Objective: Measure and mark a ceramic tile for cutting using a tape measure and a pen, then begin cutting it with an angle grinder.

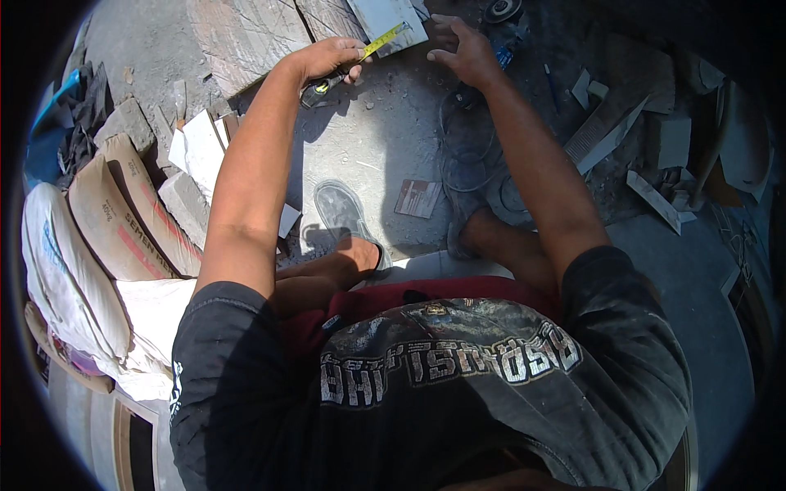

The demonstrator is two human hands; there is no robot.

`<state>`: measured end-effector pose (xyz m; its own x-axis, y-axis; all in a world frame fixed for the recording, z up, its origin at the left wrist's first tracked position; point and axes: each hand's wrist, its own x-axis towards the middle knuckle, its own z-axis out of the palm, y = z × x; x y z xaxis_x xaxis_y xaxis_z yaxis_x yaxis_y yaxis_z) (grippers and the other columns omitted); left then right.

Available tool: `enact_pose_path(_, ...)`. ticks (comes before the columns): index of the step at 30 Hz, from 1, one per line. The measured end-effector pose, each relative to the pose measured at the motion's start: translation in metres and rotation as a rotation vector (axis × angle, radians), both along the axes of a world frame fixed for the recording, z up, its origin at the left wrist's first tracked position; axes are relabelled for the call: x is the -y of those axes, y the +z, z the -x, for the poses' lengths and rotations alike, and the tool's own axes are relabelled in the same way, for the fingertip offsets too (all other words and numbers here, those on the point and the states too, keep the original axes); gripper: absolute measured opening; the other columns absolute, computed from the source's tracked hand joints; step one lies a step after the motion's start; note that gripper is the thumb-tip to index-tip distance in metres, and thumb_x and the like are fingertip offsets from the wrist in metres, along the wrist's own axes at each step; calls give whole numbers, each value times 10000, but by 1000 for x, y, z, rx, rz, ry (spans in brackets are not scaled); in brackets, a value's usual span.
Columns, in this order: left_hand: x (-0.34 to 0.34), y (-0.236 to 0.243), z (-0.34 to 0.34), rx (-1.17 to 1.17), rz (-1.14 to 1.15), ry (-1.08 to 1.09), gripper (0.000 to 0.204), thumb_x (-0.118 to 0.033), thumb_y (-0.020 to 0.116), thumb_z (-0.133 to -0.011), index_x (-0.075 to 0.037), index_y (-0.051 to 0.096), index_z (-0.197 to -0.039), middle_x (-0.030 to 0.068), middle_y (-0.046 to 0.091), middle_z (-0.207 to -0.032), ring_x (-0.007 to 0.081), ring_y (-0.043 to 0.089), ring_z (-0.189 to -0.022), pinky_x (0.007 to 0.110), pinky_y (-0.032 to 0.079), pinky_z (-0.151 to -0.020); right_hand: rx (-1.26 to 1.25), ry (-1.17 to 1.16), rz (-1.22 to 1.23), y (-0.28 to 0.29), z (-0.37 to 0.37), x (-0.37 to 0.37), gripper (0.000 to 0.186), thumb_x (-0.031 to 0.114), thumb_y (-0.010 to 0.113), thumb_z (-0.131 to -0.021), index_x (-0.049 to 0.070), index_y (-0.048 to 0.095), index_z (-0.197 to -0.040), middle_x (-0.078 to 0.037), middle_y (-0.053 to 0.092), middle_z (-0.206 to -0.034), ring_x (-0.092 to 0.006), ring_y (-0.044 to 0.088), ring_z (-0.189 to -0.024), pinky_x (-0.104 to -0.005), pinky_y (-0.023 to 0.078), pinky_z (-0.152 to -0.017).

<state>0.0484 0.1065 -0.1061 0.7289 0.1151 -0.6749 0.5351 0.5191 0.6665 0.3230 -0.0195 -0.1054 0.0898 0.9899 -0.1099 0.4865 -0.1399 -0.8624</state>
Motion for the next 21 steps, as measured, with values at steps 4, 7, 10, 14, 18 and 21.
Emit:
enact_pose_path(4, -11, 7, 19, -8, -26, 74, 244, -218, 487, -1012, -21, 588, -1114, 18, 603, -762, 105, 568, -691, 255, 497, -678, -159, -124, 66, -13, -5, -1, 369, 182, 703, -879, 68, 641, -1225, -132, 707, -1075, -202, 708, -884, -329, 555, -764)
enact_pose_path(7, -17, 11, 26, -15, -24, 123, 223, -202, 504, -1012, -21, 584, -1112, 16, 603, -778, 91, 567, -699, 241, 503, -683, -319, -201, 260, -15, -3, -5, 315, 188, 612, -958, 31, 626, -1230, -113, 697, -1087, -170, 689, -884, -300, 548, -765)
enact_pose_path(10, -20, 13, 30, -13, -3, 185, 196, -186, 523, -1008, -22, 578, -1099, 14, 602, -806, 76, 565, -706, 225, 502, -679, -437, -252, 446, -11, 6, -10, 292, 186, 555, -1003, 19, 621, -1233, -93, 687, -1099, -148, 672, -901, -282, 535, -770)
enact_pose_path(14, -21, 14, 35, 1, 2, 254, 183, -179, 519, -1009, -25, 578, -1089, 9, 595, -807, 76, 563, -704, 224, 498, -680, -581, -347, 534, -4, 17, -14, 286, 191, 564, -1001, 19, 634, -1218, -74, 694, -1060, -142, 674, -869, -276, 532, -746)
enact_pose_path(18, -23, 15, 41, -10, -72, 239, 177, -173, 503, -1010, -37, 584, -1091, -7, 592, -801, 71, 557, -700, 212, 481, -682, -563, -339, 503, -3, 23, -14, 282, 177, 596, -983, 16, 640, -1210, -63, 699, -1044, -137, 678, -839, -274, 532, -729)
enact_pose_path(21, -23, 18, 43, -11, -52, 232, 185, -169, 491, -1008, -39, 586, -1100, -10, 598, -801, 68, 558, -704, 211, 471, -681, -417, -299, 462, -6, 24, -14, 276, 151, 636, -955, 7, 647, -1191, -58, 702, -1022, -125, 674, -800, -262, 527, -708)
